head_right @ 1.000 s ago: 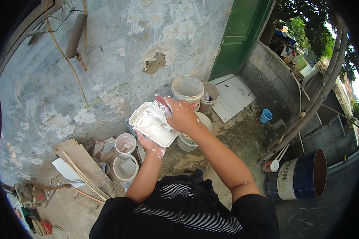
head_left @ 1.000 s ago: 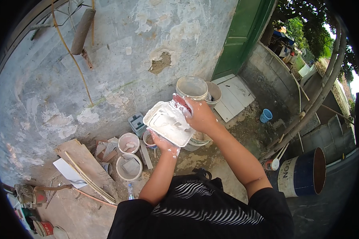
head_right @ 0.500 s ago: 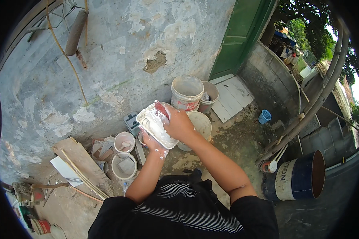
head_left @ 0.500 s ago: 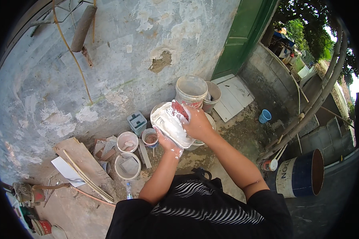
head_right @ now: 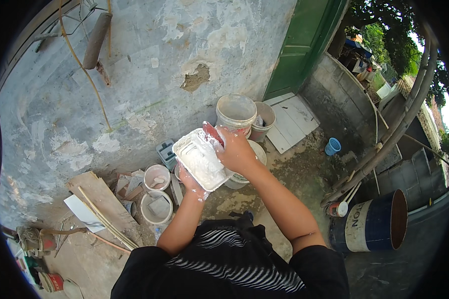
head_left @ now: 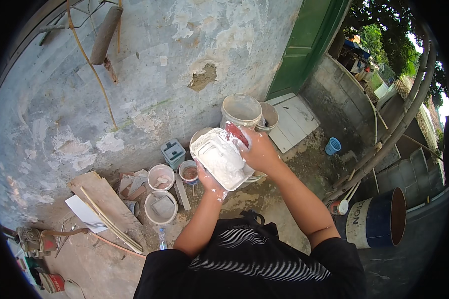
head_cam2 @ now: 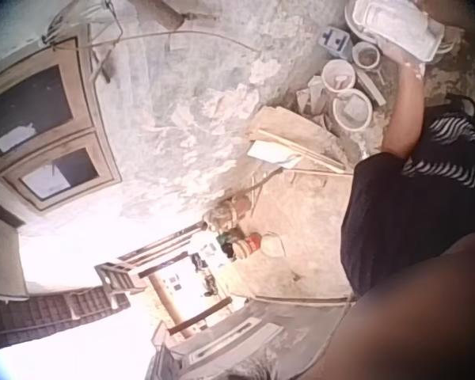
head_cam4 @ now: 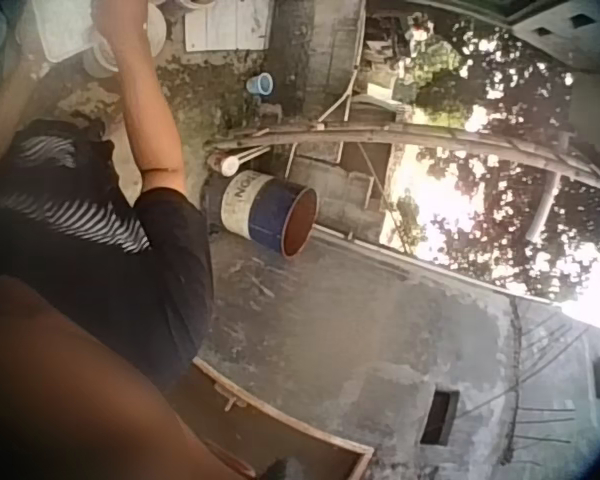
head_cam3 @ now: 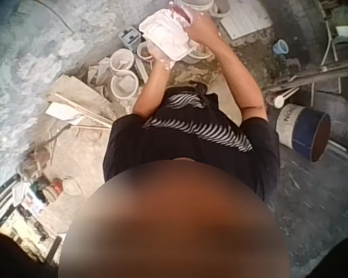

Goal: The recorder uses a spatula to apply a putty-like substance to cracks and holes in a masonry wall.

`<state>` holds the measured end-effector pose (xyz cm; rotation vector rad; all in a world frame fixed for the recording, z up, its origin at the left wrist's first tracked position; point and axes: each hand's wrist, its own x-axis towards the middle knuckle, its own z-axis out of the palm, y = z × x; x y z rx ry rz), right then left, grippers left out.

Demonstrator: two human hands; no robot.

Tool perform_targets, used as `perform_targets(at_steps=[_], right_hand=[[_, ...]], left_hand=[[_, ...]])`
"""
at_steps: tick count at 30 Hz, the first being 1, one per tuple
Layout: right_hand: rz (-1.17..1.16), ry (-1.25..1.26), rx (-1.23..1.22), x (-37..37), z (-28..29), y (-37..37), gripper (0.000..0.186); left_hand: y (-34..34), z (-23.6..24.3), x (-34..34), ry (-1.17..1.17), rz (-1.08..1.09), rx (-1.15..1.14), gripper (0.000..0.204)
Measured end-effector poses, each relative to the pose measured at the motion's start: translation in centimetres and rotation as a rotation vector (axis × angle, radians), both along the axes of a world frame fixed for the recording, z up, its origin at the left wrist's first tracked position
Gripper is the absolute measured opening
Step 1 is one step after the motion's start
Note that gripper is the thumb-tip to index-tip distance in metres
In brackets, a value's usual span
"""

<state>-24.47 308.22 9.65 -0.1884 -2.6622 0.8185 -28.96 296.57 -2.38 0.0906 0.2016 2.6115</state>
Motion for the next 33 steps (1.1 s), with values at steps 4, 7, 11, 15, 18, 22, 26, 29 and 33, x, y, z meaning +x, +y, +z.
perform_targets(at_steps=[4, 7, 11, 15, 18, 22, 26, 29, 33], right_hand=[[0.116, -0.11, 0.011, 0.8, 0.4, -0.5, 0.045], [0.119, -0.047, 0.116, 0.9, -1.5, -1.0, 0.043], [0.092, -0.008, -0.006, 0.3, -0.9, -0.1, 0.039], [0.003, 0.059, 0.005, 1.0, 0.1, 0.9, 0.037], [0.021, 0.072, 0.061, 1.0, -1.2, 0.3, 0.037], [0.027, 0.041, 0.057, 1.2, -0.5, -0.1, 0.039], [0.067, 0.058, 0.12, 1.5, -0.9, -0.8, 0.038], [0.078, 0.109, 0.046, 1.4, 0.2, -0.6, 0.039], [0.103, -0.005, 0.072, 1.7, -0.6, -1.2, 0.043]], left_hand=[[-0.1, 0.2, 0.2, -0.026, 0.019, -0.03, 0.065], [0.5, 0.9, 0.9, -0.056, 0.034, -0.092, 0.064], [0.4, 0.1, 0.4, -0.037, 0.025, -0.05, 0.062], [-0.2, 1.1, 0.7, 0.002, 0.012, -0.038, 0.064], [0.3, 1.4, 1.1, -0.015, 0.016, -0.058, 0.062], [0.3, 1.4, 1.3, -0.009, 0.04, -0.078, 0.064], [0.5, 1.3, 1.3, -0.005, 0.047, -0.082, 0.062], [0.6, 1.3, 1.4, 0.005, 0.041, -0.068, 0.062], [0.5, 1.8, 1.6, -0.034, 0.039, -0.092, 0.062]])
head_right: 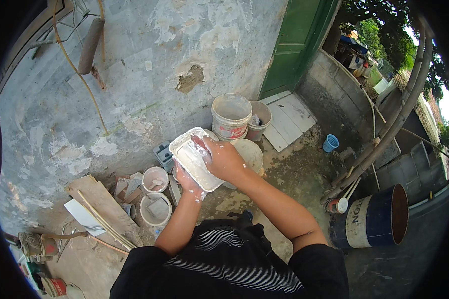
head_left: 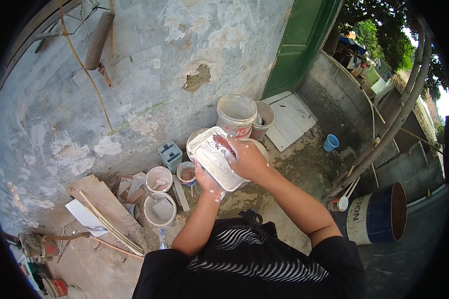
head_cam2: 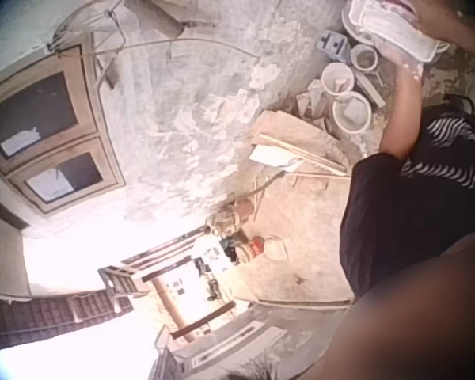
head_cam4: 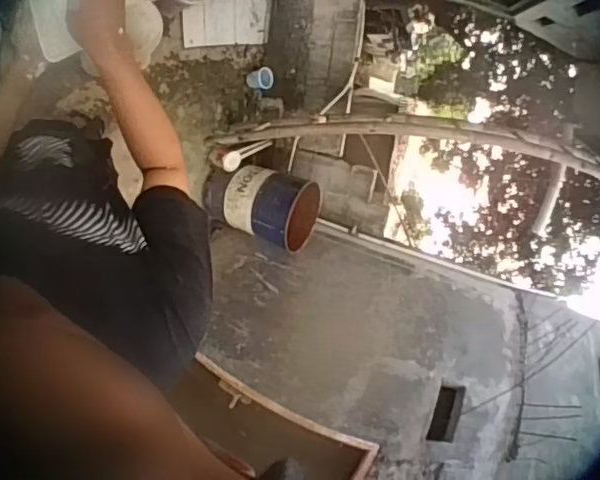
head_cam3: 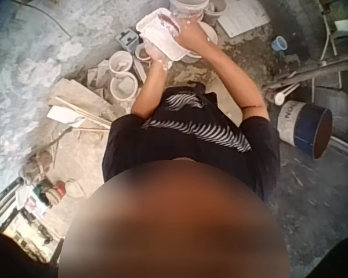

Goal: The recorder uses a spatula to apply a putty-like substance to cracks and holes in a masonry wall.

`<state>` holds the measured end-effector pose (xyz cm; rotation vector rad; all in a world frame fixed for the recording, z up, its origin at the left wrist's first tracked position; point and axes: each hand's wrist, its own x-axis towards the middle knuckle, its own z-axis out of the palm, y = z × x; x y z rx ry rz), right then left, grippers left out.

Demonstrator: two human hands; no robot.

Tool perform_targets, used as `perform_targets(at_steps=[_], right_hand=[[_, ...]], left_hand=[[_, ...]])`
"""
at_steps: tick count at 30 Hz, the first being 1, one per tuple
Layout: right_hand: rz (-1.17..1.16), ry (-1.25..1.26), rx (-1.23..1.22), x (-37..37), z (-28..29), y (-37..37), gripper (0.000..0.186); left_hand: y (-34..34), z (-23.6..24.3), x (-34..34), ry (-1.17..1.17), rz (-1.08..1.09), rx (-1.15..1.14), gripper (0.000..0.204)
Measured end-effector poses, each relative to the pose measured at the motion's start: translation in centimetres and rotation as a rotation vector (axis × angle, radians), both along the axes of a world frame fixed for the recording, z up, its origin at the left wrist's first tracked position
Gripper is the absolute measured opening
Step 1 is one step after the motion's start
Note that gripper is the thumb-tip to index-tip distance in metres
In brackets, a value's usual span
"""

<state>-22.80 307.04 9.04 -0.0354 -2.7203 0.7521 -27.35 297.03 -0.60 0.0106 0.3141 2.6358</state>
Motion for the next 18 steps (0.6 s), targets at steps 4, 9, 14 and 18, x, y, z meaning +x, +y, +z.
perform_targets(at_steps=[4, 9, 14, 18], right_hand=[[-0.083, 0.076, -0.054, -0.4, 0.5, 1.6, 0.04], [-0.083, -0.017, -0.023, -0.3, 0.1, 2.1, 0.041], [-0.059, 0.096, -0.025, -0.2, 0.4, 1.0, 0.04], [-0.064, 0.052, -0.067, -0.7, 0.6, 0.9, 0.043]], left_hand=[[-0.3, -0.1, -0.1, 0.0, -0.008, 0.047, 0.063], [-0.8, 1.2, 0.1, 0.006, -0.008, 0.002, 0.062], [-0.3, 1.1, 0.1, 0.017, 0.005, 0.009, 0.062], [0.0, 1.0, -0.1, -0.005, 0.018, -0.012, 0.062]])
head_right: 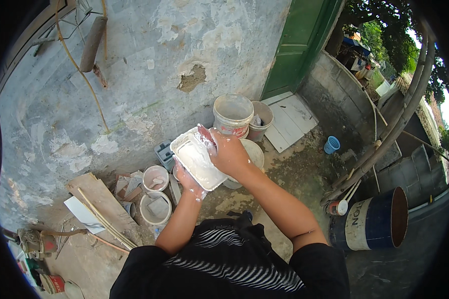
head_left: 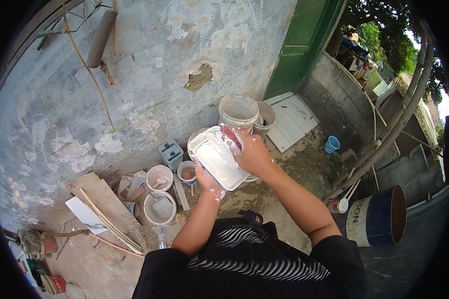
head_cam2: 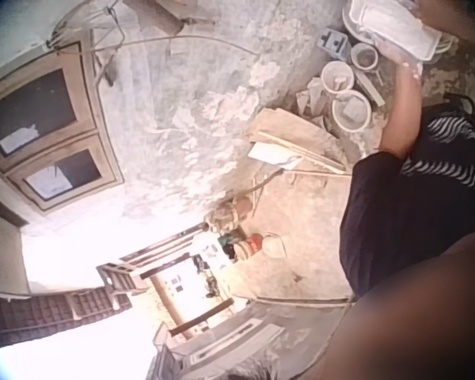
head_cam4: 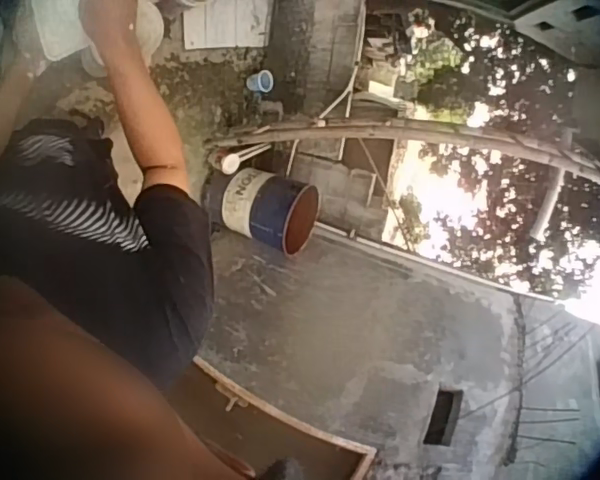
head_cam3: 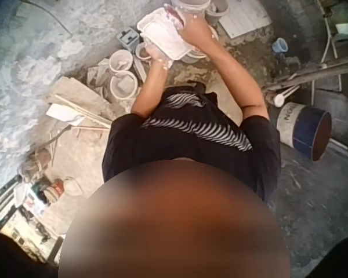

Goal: The recorder uses a spatula to apply a putty-like substance to cracks and holes in a masonry wall.

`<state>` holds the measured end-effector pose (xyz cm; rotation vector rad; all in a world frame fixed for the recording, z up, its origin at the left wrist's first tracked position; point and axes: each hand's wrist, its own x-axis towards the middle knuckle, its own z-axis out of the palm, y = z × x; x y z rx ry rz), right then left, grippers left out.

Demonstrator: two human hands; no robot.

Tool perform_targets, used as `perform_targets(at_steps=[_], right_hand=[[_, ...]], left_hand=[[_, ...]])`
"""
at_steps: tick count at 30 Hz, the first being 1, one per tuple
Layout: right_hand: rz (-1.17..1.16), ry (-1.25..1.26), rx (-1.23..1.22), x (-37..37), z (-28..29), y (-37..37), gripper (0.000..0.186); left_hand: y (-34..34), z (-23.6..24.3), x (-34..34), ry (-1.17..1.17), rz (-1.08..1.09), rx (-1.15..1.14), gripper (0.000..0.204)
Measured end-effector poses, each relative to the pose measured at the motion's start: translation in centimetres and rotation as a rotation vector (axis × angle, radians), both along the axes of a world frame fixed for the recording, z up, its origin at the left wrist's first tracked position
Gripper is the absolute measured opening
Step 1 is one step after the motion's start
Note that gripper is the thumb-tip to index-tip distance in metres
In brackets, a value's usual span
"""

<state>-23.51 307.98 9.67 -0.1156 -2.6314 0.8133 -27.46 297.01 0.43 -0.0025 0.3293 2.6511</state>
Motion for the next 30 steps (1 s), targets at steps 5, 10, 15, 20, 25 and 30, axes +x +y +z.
perform_targets(at_steps=[5, 10, 15, 20, 25, 30], right_hand=[[-0.002, -0.064, 0.083, 0.4, 0.5, -0.9, 0.041], [0.101, -0.072, 0.093, 0.4, -0.5, -1.7, 0.042], [0.104, 0.098, 0.082, 0.6, 0.2, -2.2, 0.039], [0.092, 0.036, 0.137, 0.3, 0.1, -2.0, 0.049], [0.127, -0.075, 0.193, -0.1, 0.7, -2.2, 0.048], [0.169, 0.008, 0.165, -0.1, 0.3, -3.0, 0.048]], left_hand=[[0.3, -0.8, -0.4, 0.051, -0.003, 0.034, 0.061], [0.5, -0.6, -0.7, 0.013, 0.019, 0.067, 0.06], [0.3, -1.3, -1.1, -0.003, 0.002, 0.114, 0.059], [0.2, -1.8, -1.7, -0.009, 0.019, 0.143, 0.059], [0.0, -2.4, -2.4, 0.003, -0.017, 0.154, 0.061], [-0.1, -2.9, -2.7, 0.009, 0.012, 0.118, 0.059]])
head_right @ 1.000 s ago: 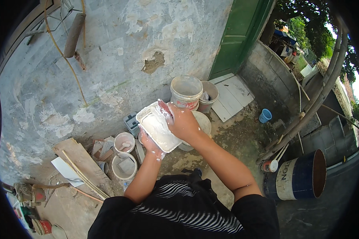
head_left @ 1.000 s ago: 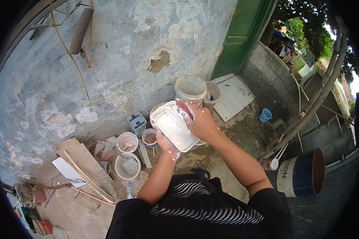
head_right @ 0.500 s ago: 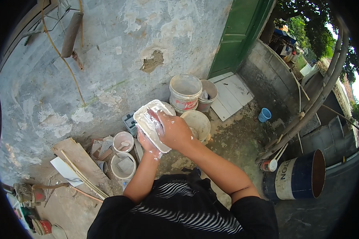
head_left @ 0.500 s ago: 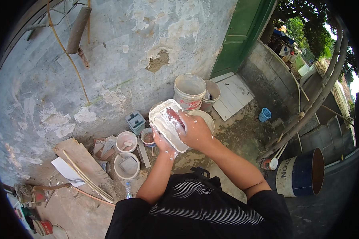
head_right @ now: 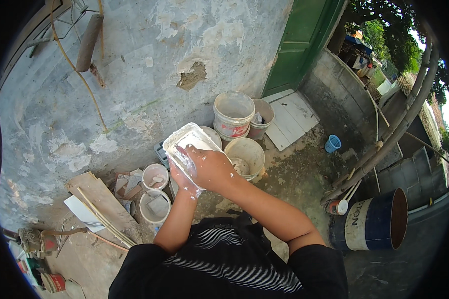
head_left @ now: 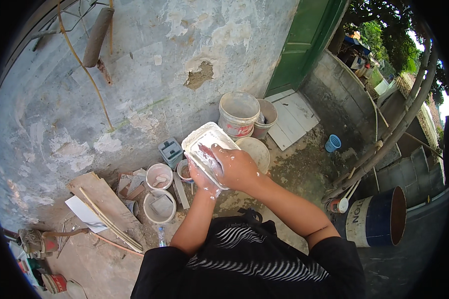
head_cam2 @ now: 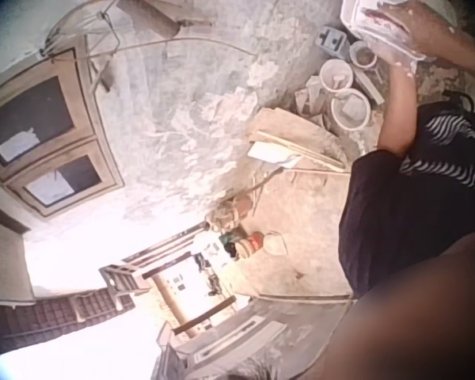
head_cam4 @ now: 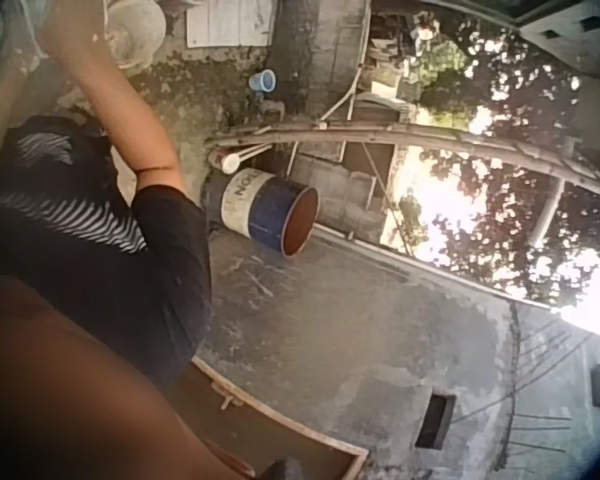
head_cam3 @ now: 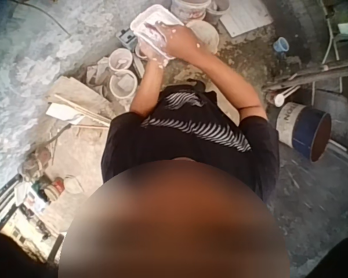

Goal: The recorder uses a spatula to apply a putty-like substance to cracks and holes in a masonry wall.

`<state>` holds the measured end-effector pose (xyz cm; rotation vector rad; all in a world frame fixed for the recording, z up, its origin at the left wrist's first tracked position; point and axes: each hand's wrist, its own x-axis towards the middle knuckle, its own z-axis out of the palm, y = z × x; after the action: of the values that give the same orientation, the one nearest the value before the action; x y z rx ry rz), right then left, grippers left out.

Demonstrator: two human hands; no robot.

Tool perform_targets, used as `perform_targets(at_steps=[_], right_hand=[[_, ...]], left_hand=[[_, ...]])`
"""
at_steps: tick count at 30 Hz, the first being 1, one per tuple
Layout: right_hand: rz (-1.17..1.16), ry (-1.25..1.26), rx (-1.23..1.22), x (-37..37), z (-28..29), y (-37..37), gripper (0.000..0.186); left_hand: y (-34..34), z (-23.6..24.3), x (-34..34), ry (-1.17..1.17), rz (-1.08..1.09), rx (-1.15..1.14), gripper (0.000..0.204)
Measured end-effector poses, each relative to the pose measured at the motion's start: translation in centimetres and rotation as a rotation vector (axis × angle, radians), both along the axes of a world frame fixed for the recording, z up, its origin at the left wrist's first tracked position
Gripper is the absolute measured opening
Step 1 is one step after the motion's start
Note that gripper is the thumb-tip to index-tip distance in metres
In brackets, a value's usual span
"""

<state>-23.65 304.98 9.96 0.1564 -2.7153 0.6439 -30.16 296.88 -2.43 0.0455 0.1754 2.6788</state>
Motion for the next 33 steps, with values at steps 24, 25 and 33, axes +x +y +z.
perform_targets(at_steps=[24, 25, 33], right_hand=[[0.093, -0.04, -0.106, -1.6, 0.2, 0.1, 0.042], [0.094, -0.043, -0.108, -1.6, 0.7, 0.5, 0.042], [0.192, -0.033, -0.058, -2.1, -1.0, 1.8, 0.04]], left_hand=[[-1.4, 0.0, -1.4, 0.079, 0.055, 0.006, 0.057], [-1.4, 0.0, -1.5, 0.071, 0.051, 0.024, 0.057], [-0.9, 0.1, -0.7, 0.029, -0.03, -0.042, 0.065]])
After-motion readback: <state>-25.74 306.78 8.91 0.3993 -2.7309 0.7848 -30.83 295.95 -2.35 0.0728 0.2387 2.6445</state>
